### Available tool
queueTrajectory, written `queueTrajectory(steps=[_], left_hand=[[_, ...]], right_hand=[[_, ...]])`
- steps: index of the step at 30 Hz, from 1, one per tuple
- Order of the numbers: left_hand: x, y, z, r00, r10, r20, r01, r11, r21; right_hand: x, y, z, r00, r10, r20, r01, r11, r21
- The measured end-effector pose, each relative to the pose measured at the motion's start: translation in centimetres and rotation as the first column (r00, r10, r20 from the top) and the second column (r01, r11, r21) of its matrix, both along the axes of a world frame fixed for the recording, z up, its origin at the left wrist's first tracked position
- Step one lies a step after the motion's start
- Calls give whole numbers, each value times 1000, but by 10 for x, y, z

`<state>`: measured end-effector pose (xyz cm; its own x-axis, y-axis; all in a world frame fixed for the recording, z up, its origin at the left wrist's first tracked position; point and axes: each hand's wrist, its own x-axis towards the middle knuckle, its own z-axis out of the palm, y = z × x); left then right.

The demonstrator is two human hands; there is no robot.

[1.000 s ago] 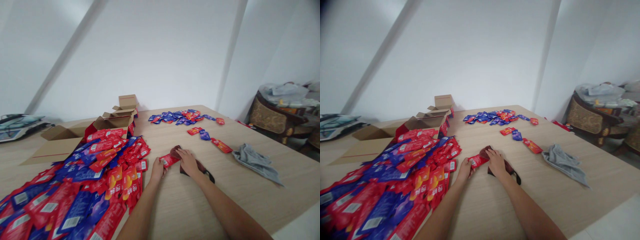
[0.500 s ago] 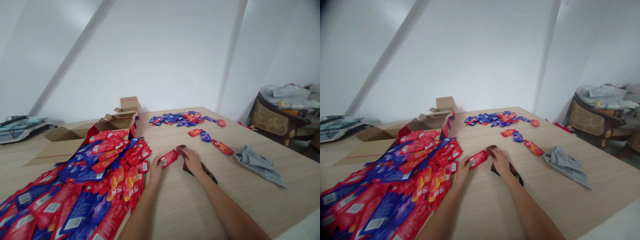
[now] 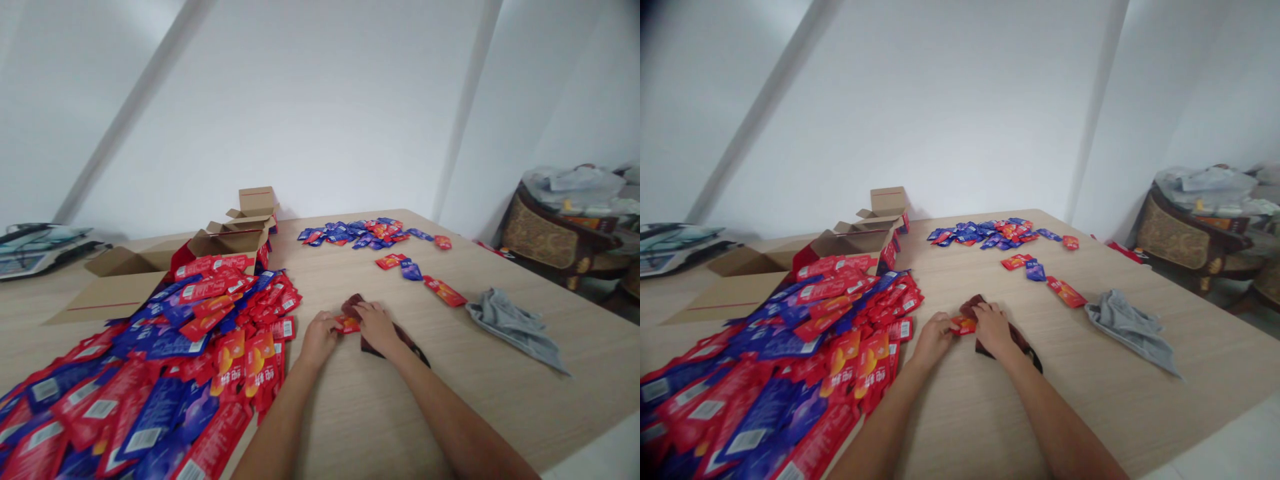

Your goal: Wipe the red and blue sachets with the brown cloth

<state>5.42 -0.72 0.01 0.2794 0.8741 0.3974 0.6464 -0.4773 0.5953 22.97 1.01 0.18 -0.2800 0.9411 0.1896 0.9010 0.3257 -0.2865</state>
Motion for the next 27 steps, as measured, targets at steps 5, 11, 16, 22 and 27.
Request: queueTrajectory(steps=[5, 11, 16, 22, 27], left_hand=[[-29, 14, 22, 942, 186, 279, -188, 982, -20], [-98, 21, 62, 258, 303, 917, -442, 881, -167], [-96, 18, 67, -164, 318, 934, -234, 907, -350], [-62, 27, 46, 85, 391, 916, -18, 920, -391], [-47, 37, 12, 387, 476, 790, 48, 845, -532]], right_hand=[[29, 16, 0, 992, -124, 11, 124, 992, -3], [28, 15, 2, 986, 53, -159, -57, 998, -18], [70, 54, 7, 905, -405, -129, 414, 909, 45], [139, 71, -2, 702, -703, 117, 706, 708, 18], [92, 50, -9, 880, -446, 164, 454, 891, -13]])
